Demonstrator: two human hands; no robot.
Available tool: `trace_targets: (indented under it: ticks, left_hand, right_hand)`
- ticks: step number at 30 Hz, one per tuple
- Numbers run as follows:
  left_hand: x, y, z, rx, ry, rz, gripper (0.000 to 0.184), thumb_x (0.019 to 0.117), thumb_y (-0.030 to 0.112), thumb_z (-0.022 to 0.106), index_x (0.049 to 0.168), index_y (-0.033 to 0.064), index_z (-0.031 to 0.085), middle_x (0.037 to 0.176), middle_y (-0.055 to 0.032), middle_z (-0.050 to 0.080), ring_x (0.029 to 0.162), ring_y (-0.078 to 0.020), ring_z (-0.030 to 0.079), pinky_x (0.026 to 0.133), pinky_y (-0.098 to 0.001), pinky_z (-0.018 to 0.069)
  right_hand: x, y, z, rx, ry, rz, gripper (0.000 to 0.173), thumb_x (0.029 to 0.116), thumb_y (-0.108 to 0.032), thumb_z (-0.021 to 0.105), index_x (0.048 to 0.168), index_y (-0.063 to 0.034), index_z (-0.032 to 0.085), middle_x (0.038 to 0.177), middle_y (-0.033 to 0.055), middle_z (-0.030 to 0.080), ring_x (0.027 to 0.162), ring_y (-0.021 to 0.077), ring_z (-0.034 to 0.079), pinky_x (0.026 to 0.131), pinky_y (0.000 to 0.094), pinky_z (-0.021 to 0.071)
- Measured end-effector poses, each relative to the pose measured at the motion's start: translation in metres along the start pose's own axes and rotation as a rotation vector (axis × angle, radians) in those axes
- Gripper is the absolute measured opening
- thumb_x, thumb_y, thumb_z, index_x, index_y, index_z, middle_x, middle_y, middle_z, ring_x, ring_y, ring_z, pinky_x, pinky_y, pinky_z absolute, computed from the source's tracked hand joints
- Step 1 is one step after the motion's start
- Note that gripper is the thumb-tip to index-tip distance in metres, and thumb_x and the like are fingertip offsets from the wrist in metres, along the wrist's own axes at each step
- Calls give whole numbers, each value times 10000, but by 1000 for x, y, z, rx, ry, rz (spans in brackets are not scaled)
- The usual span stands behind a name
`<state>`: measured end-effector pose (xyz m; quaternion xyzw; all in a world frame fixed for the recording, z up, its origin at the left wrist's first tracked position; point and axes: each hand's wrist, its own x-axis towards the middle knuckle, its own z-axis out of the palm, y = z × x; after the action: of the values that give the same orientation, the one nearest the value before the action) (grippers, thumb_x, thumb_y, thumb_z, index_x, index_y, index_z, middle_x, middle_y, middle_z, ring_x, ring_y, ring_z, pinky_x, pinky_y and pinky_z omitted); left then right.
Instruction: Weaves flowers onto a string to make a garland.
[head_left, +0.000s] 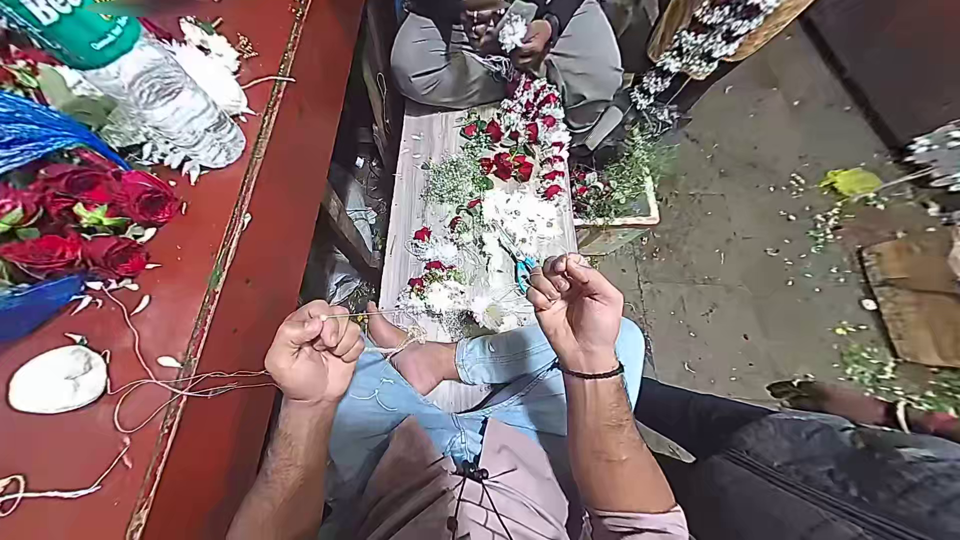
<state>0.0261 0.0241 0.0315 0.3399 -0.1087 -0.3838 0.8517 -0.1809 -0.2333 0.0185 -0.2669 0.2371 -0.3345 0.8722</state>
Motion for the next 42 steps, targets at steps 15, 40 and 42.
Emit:
trace_targets:
  ticks: [15,40,42]
  left_hand:
    - [-4,13,5,231,13,-271,309,945,121,392,817,96,672,566,79,470,472,0,407,462,-159,329]
    - [18,16,38,488,-139,-111,362,967,215,647,616,144,596,520,62,479,434,4,405,417,-166,324]
    - [17,11,41,501,-219,-135,371,1007,244,615,653,133,623,522,74,454,435,10,374,417,-170,298]
  right_hand:
    - [11,11,-36,-34,63,45,321,1057,-177,340,859,-152,592,689,-44,546,566,72,511,530,219,440]
    - [27,34,-71,-7,249,112,275,1035,-174,422,824,-129,592,591,-47,479,477,64,453,452,216,390]
    - [23,45,-82,-164,296,168,229,1032,-167,440,852,-121,575,613,-28,488,484,78,457,450,234,404]
